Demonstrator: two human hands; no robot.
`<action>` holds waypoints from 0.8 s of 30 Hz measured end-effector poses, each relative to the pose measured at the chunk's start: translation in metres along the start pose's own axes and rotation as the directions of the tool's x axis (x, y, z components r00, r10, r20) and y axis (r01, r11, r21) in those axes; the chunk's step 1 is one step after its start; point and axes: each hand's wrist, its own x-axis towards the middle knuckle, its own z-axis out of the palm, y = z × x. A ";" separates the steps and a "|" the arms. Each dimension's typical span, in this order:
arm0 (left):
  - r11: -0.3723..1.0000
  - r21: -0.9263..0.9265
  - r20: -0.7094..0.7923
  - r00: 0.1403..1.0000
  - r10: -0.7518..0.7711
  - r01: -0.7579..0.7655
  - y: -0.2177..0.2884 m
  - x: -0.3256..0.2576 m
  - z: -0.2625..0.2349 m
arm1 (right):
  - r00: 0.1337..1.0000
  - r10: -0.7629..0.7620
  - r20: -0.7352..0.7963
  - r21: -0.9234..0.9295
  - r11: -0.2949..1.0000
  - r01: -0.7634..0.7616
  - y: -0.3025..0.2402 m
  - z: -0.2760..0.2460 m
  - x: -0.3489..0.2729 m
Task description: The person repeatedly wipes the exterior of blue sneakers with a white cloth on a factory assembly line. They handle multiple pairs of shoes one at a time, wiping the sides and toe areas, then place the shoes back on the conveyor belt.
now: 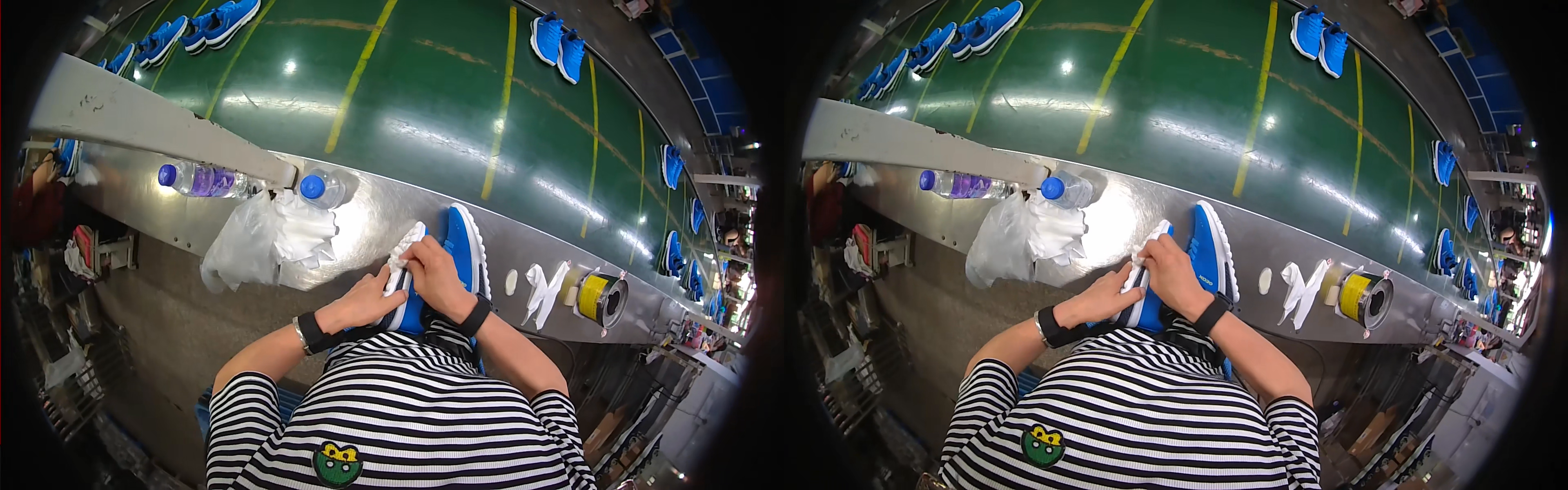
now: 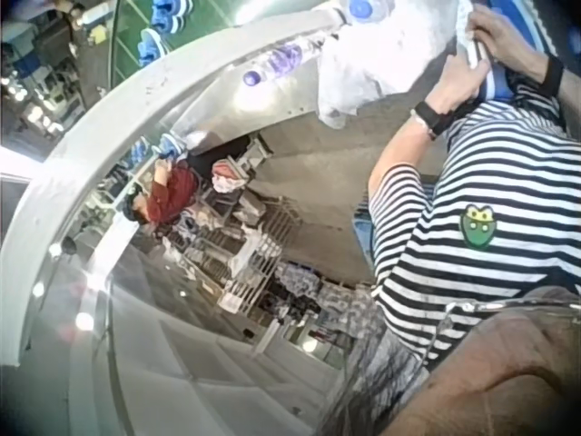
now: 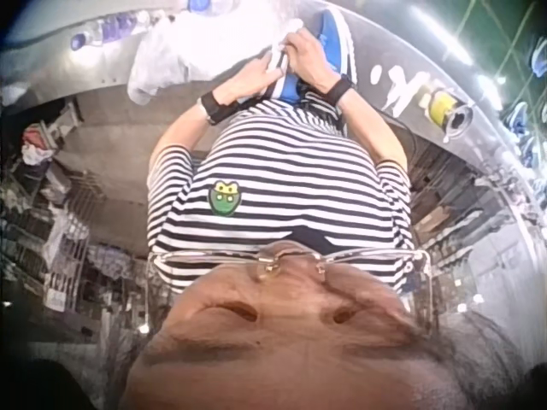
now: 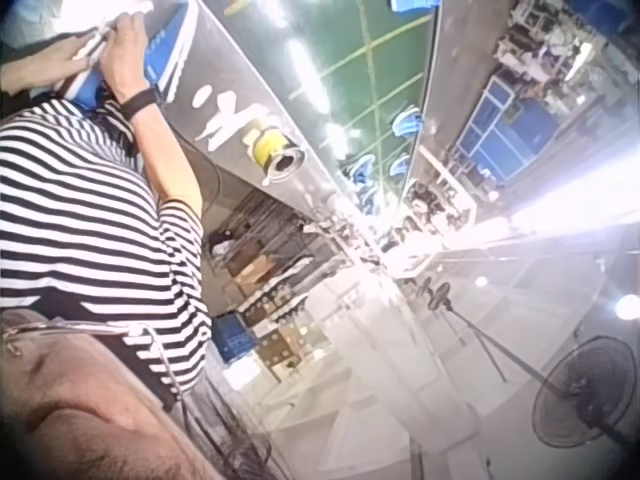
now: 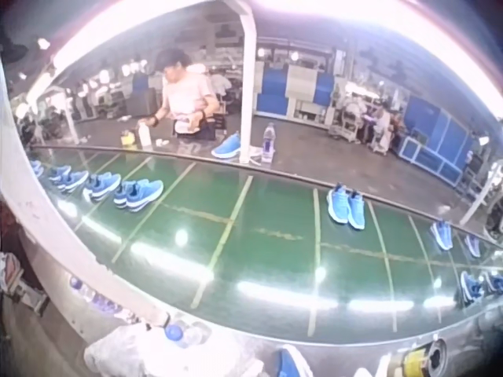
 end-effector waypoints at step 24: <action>1.000 0.017 -0.040 0.999 0.010 -0.009 -0.005 0.000 0.007 | 0.991 0.107 -0.082 0.103 0.990 -0.098 0.014 0.013 0.002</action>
